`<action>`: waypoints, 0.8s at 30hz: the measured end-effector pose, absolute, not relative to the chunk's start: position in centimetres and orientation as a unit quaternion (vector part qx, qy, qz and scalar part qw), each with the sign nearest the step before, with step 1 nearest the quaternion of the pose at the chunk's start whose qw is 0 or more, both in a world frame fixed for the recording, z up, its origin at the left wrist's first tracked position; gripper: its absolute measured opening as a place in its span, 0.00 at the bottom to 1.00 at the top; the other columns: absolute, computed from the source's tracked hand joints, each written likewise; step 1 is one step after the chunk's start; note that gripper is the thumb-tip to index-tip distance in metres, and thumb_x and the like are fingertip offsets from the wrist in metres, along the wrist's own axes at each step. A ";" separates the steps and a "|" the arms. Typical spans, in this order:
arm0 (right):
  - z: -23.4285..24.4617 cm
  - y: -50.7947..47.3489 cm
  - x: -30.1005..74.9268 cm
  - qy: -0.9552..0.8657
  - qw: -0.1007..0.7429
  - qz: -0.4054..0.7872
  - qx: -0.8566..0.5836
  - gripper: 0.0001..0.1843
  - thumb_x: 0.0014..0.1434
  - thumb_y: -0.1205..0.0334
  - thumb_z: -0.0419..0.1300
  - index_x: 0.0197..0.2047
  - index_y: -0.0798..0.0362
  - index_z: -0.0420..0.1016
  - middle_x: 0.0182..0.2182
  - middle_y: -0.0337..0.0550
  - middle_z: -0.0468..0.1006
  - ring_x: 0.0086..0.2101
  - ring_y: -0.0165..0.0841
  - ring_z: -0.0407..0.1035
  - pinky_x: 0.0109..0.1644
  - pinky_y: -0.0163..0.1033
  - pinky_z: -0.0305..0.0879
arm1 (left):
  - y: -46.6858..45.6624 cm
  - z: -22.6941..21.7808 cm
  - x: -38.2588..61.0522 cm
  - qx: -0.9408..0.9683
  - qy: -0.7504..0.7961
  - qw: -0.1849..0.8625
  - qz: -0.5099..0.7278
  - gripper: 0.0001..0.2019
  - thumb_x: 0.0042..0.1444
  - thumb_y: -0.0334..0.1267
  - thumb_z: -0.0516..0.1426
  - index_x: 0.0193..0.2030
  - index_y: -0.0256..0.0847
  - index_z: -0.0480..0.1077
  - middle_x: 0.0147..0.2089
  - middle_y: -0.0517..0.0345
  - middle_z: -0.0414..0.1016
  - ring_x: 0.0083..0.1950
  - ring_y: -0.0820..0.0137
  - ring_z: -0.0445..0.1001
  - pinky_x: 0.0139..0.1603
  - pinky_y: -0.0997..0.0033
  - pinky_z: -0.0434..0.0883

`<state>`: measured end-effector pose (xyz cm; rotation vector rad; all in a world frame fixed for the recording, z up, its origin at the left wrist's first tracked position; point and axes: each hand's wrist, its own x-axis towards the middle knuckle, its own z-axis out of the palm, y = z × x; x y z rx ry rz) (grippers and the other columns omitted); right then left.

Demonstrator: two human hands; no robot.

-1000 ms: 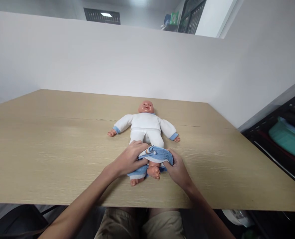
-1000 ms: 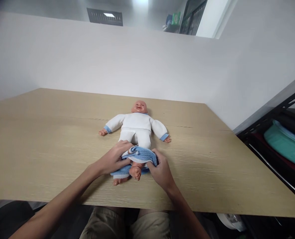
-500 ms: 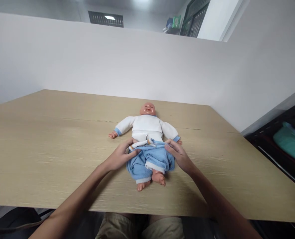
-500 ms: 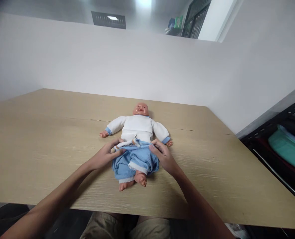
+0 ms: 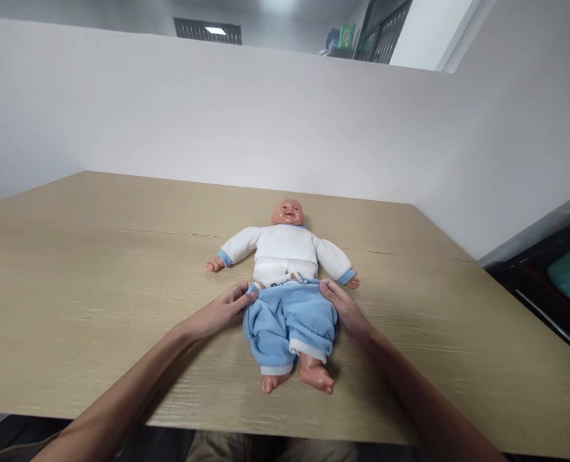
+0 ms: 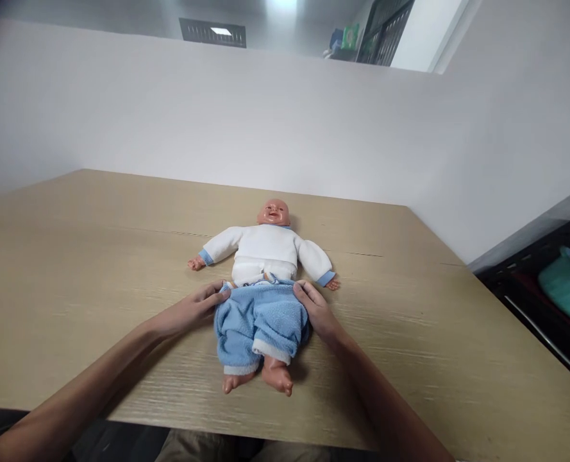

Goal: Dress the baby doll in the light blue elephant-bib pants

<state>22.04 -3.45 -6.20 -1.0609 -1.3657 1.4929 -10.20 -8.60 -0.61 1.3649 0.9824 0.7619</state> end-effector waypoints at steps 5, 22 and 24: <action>-4.8 -2.7 22.8 -0.558 0.380 0.626 -0.391 0.22 0.66 0.38 0.67 0.39 0.49 0.72 0.33 0.35 0.64 0.34 0.32 0.58 0.38 0.35 0.56 | -7.8 -0.7 -9.9 0.534 0.428 0.636 0.356 0.22 0.69 0.56 0.62 0.60 0.45 0.73 0.60 0.50 0.78 0.63 0.56 0.74 0.68 0.56 0.68; -2.0 3.0 20.2 -0.589 0.441 0.530 -0.421 0.22 0.62 0.37 0.66 0.36 0.48 0.72 0.33 0.36 0.70 0.37 0.36 0.62 0.45 0.40 0.61 | -1.1 2.4 -9.3 0.613 0.443 0.512 0.408 0.22 0.62 0.57 0.67 0.49 0.40 0.75 0.46 0.55 0.76 0.48 0.62 0.73 0.49 0.65 0.70; -3.2 2.4 20.3 -0.572 0.424 0.548 -0.440 0.24 0.62 0.35 0.67 0.38 0.48 0.74 0.35 0.37 0.74 0.40 0.38 0.67 0.49 0.41 0.64 | -1.3 1.4 -9.8 0.598 0.472 0.509 0.400 0.24 0.59 0.59 0.68 0.49 0.40 0.77 0.48 0.52 0.78 0.50 0.58 0.74 0.51 0.63 0.71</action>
